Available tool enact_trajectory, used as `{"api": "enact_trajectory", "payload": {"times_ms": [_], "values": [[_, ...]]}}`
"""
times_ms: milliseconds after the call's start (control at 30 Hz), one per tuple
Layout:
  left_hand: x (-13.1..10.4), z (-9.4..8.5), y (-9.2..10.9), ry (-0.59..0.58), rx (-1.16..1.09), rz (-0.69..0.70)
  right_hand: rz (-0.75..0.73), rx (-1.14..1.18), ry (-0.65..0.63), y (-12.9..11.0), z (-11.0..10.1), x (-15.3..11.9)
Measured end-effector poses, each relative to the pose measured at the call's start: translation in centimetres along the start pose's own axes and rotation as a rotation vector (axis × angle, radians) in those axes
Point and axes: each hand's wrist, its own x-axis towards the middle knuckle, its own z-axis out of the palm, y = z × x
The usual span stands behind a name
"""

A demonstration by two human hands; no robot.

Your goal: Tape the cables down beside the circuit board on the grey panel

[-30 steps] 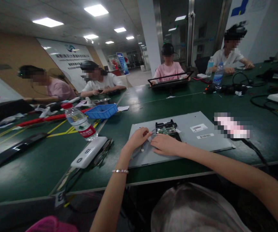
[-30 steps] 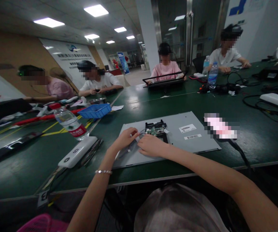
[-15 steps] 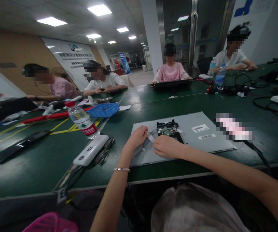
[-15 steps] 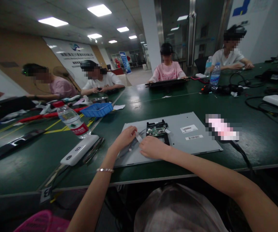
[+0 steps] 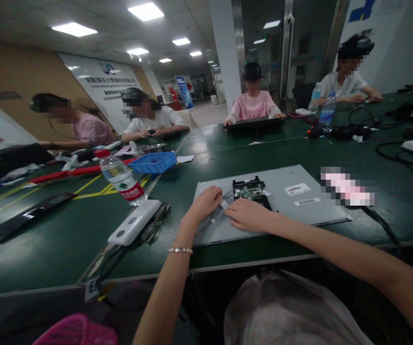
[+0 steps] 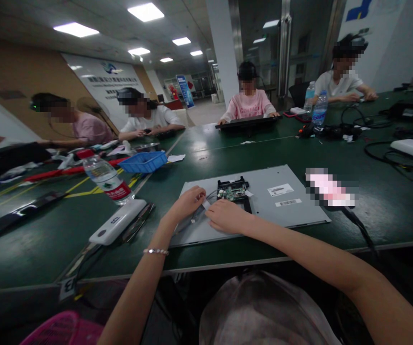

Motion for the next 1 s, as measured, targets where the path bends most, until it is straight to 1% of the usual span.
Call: {"api": "enact_trajectory", "payload": {"times_ms": [167, 333, 633, 867, 1000], "values": [[0.0, -0.1, 0.1, -0.002, -0.014, 0.028, -0.005, 0.014, 0.028, 0.4, 0.2, 0.2], [0.1, -0.1, 0.1, -0.016, -0.014, 0.012, -0.026, 0.018, 0.076, 0.9, 0.5, 0.6], [0.1, -0.1, 0.4, -0.035, -0.013, -0.013, -0.013, 0.026, 0.037, 1.1, 0.6, 0.6], [0.0, -0.3, 0.4, -0.006, 0.019, -0.031, -0.040, 0.028, 0.030, 1.1, 0.9, 0.5], [-0.2, -0.4, 0.5, 0.021, 0.036, -0.071, -0.056, 0.069, 0.050, 1.2, 0.2, 0.4]]}}
